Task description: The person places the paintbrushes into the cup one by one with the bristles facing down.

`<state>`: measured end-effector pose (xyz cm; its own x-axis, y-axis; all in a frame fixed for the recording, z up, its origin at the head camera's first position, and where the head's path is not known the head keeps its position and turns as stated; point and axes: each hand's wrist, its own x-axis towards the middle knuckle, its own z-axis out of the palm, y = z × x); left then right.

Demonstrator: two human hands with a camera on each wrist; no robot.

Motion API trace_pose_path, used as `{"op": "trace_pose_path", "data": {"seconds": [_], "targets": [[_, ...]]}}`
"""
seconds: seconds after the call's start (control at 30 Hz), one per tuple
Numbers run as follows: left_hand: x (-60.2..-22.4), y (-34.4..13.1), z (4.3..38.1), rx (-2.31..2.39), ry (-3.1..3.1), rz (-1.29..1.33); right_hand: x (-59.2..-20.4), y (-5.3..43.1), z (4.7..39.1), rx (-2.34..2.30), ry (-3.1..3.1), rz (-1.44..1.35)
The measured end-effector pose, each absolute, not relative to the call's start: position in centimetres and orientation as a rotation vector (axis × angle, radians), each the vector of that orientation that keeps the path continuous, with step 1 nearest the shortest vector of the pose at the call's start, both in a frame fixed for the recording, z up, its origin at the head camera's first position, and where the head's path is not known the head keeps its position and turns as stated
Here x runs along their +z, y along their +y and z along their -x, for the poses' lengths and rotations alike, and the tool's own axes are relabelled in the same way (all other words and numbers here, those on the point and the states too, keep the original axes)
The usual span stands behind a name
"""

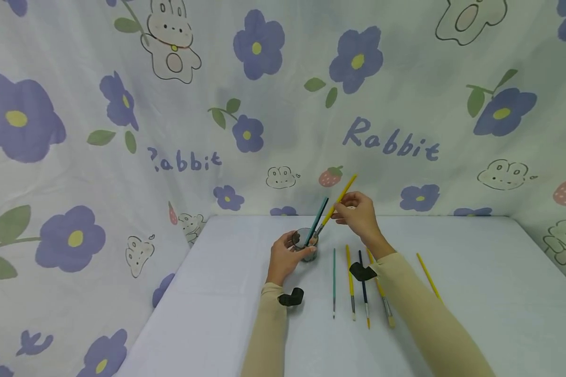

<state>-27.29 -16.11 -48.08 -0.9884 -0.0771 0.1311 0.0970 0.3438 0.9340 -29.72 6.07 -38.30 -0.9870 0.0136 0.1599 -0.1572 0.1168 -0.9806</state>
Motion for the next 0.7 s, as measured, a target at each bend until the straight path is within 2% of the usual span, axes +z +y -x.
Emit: {"op": "trace_pose_path", "data": {"seconds": [0.7], "targets": [[-48.0,-16.2,27.3,-1.717,-2.465,0.014,-40.6,3.4,29.6,1.938,-2.374,-0.129]]}}
